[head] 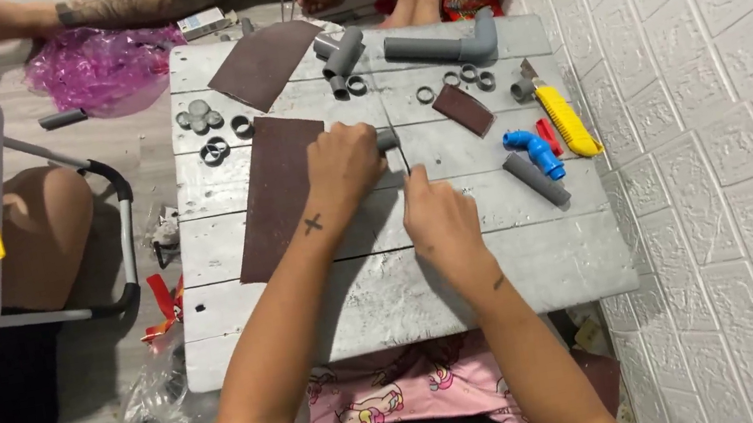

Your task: The person uses a metal file to smooth the edges of small gray PVC pipe fittings on a white table. They repeatedly rotate the fittings and file different sides while other PVC parts and sandpaper lie nearby.

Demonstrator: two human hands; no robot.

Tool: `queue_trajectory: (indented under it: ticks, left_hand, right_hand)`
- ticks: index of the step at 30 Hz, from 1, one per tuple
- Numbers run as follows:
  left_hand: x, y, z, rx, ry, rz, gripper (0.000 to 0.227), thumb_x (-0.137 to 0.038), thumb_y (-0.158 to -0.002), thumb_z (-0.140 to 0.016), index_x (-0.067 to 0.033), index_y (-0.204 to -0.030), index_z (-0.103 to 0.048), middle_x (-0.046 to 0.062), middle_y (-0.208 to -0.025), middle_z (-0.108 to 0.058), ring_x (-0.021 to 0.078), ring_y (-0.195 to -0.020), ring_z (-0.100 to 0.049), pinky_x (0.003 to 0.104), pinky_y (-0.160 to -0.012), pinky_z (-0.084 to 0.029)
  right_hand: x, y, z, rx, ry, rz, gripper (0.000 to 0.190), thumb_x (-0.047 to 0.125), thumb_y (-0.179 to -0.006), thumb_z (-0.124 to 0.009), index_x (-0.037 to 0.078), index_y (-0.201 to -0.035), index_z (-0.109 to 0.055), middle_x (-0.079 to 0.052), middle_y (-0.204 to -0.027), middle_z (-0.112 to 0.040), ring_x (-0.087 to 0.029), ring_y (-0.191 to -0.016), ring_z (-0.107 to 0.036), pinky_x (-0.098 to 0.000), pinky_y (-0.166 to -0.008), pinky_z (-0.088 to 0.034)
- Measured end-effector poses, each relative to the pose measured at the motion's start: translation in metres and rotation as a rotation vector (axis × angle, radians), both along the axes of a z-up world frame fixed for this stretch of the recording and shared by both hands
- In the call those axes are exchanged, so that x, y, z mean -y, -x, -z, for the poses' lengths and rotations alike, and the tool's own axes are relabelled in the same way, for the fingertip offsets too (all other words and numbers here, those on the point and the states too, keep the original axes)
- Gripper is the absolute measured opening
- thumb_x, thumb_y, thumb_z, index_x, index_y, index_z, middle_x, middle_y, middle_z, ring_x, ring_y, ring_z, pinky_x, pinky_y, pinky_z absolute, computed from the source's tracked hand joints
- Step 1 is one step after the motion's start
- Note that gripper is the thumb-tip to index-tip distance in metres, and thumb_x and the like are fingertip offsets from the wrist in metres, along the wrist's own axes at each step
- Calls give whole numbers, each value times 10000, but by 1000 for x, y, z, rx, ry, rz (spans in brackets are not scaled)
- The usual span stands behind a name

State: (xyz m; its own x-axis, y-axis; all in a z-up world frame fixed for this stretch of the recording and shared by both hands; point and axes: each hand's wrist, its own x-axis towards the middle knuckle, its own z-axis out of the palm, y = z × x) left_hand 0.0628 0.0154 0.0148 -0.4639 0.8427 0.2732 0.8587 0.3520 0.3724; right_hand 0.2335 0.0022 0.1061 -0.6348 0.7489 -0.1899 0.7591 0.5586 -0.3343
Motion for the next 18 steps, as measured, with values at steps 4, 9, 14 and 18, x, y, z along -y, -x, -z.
queue_trajectory:
  ticks: [4, 9, 14, 18]
  left_hand:
    - [-1, 11, -3, -14, 39, -65, 308, -292, -699, -856, -67, -893, -776, 157, -739, -668, 410, -760, -744, 529, -682, -608]
    - [-2, 31, 14, -5, -8, -137, 220, -216, -705, -834, -44, -826, -772, 140, -645, -627, 395, -647, -730, 494, -591, -602]
    - [-9, 14, 15, 1, 42, -75, 259, -293, -730, -818, -71, -856, -775, 140, -684, -654, 412, -693, -741, 526, -608, -601]
    - [13, 5, -9, -12, 114, 42, 373, -349, -780, -774, -78, -1028, -711, 203, -822, -700, 467, -827, -739, 597, -697, -592]
  right_hand:
    - [6, -5, 7, -17, -84, -31, 389, 286, -1106, -258, 30, -1051, -546, -278, -778, -707, -466, -790, -744, -591, -746, -563]
    - [55, -44, -2, 35, 165, -6, 420, 255, -1093, -226, -12, -1099, -550, -343, -834, -713, -514, -840, -733, -661, -778, -535]
    - [50, -81, 12, 135, 144, 32, 411, 375, -1077, -276, 88, -1139, -564, -245, -780, -727, -441, -805, -752, -570, -756, -580]
    - [40, -88, 14, 157, 167, 59, 456, 367, -1074, -294, 42, -1144, -606, -293, -809, -728, -476, -849, -742, -614, -769, -553]
